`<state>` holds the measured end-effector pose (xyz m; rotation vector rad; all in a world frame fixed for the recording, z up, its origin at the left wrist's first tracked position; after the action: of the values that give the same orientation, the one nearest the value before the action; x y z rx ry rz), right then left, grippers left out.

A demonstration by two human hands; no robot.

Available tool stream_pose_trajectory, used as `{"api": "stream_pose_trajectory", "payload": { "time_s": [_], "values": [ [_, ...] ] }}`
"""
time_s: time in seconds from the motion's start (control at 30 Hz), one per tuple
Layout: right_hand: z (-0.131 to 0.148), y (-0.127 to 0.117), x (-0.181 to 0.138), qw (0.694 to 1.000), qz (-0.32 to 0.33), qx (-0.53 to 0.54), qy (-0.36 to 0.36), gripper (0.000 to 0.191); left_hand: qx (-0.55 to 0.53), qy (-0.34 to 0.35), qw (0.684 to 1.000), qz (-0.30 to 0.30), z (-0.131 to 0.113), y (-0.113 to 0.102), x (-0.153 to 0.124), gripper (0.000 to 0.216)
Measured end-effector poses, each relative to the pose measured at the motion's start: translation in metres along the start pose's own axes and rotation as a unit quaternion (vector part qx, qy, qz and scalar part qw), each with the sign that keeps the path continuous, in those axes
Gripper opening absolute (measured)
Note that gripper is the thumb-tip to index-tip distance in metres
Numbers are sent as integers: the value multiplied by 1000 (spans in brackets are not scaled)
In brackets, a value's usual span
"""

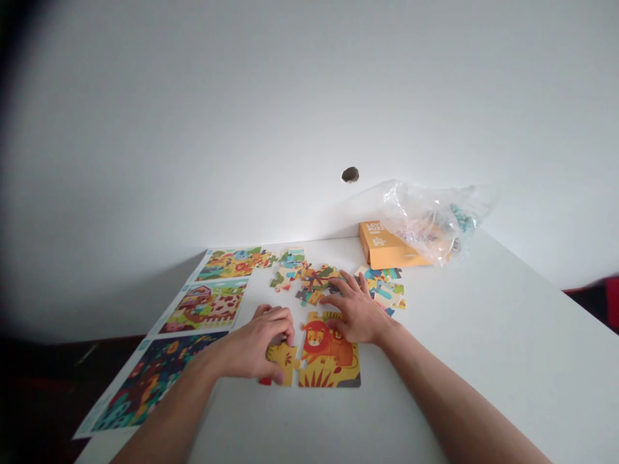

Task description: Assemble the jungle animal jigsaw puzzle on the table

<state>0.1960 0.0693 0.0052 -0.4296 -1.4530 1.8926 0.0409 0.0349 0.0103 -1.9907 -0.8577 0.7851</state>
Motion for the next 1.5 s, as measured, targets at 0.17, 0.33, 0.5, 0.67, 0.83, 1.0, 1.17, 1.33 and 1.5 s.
{"api": "stream_pose_trajectory", "payload": {
  "time_s": [0.17,0.33,0.5,0.67,0.83,1.0,1.17,1.33,1.5],
  "values": [
    [-1,1,0,1000,2,1,0,51,-27,23,999,0,-3,2,1,43],
    [1,0,0,1000,2,0,5,50,-31,25,999,0,-2,8,3,43],
    [2,-1,0,1000,2,-2,4,49,-17,55,998,-9,-10,6,3,43],
    [1,0,0,1000,0,-5,1,48,-2,56,998,-21,-12,2,3,44],
    [3,-1,0,1000,1,-3,4,48,-5,61,998,-26,-13,4,4,40],
    [3,-3,0,1000,2,-3,4,49,-11,60,998,-27,-13,4,5,43],
    [2,-1,0,1000,6,-4,6,52,-12,56,998,-21,-12,6,6,44],
    [2,-1,0,1000,11,-3,7,51,-8,49,998,-25,-13,6,6,42],
    [2,-1,0,1000,8,-3,6,49,-15,48,998,-21,-14,5,6,41]
  ]
}}
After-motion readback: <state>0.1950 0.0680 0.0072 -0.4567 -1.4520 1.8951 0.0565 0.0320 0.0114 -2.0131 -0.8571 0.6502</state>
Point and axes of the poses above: each hand's wrist, its own x-axis towards the middle knuckle, its own y-axis out of the palm, z = x × y, the point moved 9 cm from there along x, towards the middle knuckle, and after that the axes turned 8 degrees about -y, right-handed, at the moved point
